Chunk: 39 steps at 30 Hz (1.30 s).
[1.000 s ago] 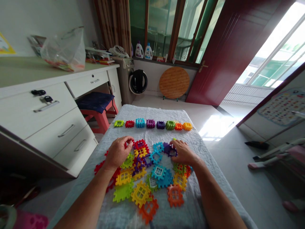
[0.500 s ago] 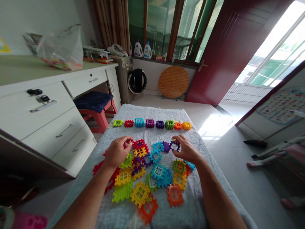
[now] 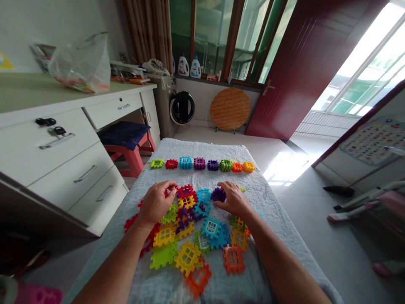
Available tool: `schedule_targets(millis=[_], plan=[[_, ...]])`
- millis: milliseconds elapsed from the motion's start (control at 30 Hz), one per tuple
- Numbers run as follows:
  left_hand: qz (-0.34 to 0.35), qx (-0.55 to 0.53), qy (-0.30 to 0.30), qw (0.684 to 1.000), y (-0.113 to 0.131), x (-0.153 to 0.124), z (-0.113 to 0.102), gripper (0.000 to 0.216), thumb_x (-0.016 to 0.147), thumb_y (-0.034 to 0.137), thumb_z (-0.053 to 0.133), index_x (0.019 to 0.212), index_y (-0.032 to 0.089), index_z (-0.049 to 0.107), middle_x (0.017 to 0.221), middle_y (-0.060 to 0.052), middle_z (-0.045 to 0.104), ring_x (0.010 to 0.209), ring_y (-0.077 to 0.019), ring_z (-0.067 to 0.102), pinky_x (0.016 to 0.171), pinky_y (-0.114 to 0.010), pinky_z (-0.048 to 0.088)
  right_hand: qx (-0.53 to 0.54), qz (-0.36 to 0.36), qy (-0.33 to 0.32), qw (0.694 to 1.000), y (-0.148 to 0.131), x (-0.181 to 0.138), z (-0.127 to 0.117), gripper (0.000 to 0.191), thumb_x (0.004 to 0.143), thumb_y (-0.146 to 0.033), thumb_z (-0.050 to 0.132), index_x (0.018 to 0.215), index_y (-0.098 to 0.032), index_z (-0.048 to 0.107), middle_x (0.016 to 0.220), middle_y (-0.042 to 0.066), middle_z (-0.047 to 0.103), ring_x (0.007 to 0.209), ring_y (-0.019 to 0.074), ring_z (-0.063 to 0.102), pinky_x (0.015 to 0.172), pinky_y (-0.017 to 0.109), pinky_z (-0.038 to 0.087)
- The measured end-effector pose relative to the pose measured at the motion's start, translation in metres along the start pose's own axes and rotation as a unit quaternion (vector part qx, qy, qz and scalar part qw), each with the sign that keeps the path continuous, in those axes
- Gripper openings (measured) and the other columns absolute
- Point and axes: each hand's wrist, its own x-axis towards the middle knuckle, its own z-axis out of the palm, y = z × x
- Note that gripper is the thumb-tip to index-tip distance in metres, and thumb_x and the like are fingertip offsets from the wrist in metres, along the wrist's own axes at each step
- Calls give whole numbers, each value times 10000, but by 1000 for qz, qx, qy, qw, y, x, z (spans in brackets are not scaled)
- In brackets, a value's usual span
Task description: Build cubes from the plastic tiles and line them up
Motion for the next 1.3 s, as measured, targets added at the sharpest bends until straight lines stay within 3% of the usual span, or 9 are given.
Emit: schedule_targets(millis=[367,567,833,933,1067,1200,1300], plan=[[5,-1,6,1000,-1,0,0,210,834,297,496,918,195,659,919,-58,726,873,-217,664,826,-333,493,8,35,14,999,3,-1,1,578,682,-302,670,1218,-176,496,1086,93,581,1012,252,526,918,389,377],[-4,0,12,1000,-3,-1,-1,202,834,299,499,924,204,653,913,-52,726,875,-212,664,835,-331,493,-13,45,2,999,3,1,6,633,684,-386,692,1244,-176,488,1102,112,592,1026,279,511,918,408,362],[1,4,-1,1000,-9,1,-1,177,794,298,510,860,206,646,867,-58,716,839,-227,650,820,-357,493,7,7,13,1000,1,4,-1,592,669,-265,663,1226,-171,488,1101,106,600,1019,267,512,900,393,369],[4,10,-6,1000,-12,1,-1,195,785,303,507,865,198,650,889,-75,711,876,-245,642,856,-385,485,17,-15,29,999,5,24,-22,578,659,-213,637,1217,-174,490,1091,96,613,1012,257,528,894,383,369],[-7,21,-19,1000,-15,2,-1,234,770,305,512,907,186,660,945,-86,707,932,-265,636,888,-408,474,1,-26,58,998,12,74,-47,575,665,-205,625,1223,-190,487,1128,84,622,1037,257,523,908,390,340],[-14,25,-16,999,-18,2,-1,218,781,323,525,900,202,662,948,-71,713,933,-254,642,886,-390,475,-40,14,20,999,19,120,-45,585,646,-207,644,1215,-194,508,1104,76,650,1060,283,501,914,405,316],[-14,27,-13,999,-20,1,-1,195,790,323,538,893,207,656,942,-64,713,926,-246,644,881,-377,475,-61,23,-8,998,25,137,-34,593,646,-212,645,1224,-200,511,1097,71,661,1086,291,480,911,400,307]])
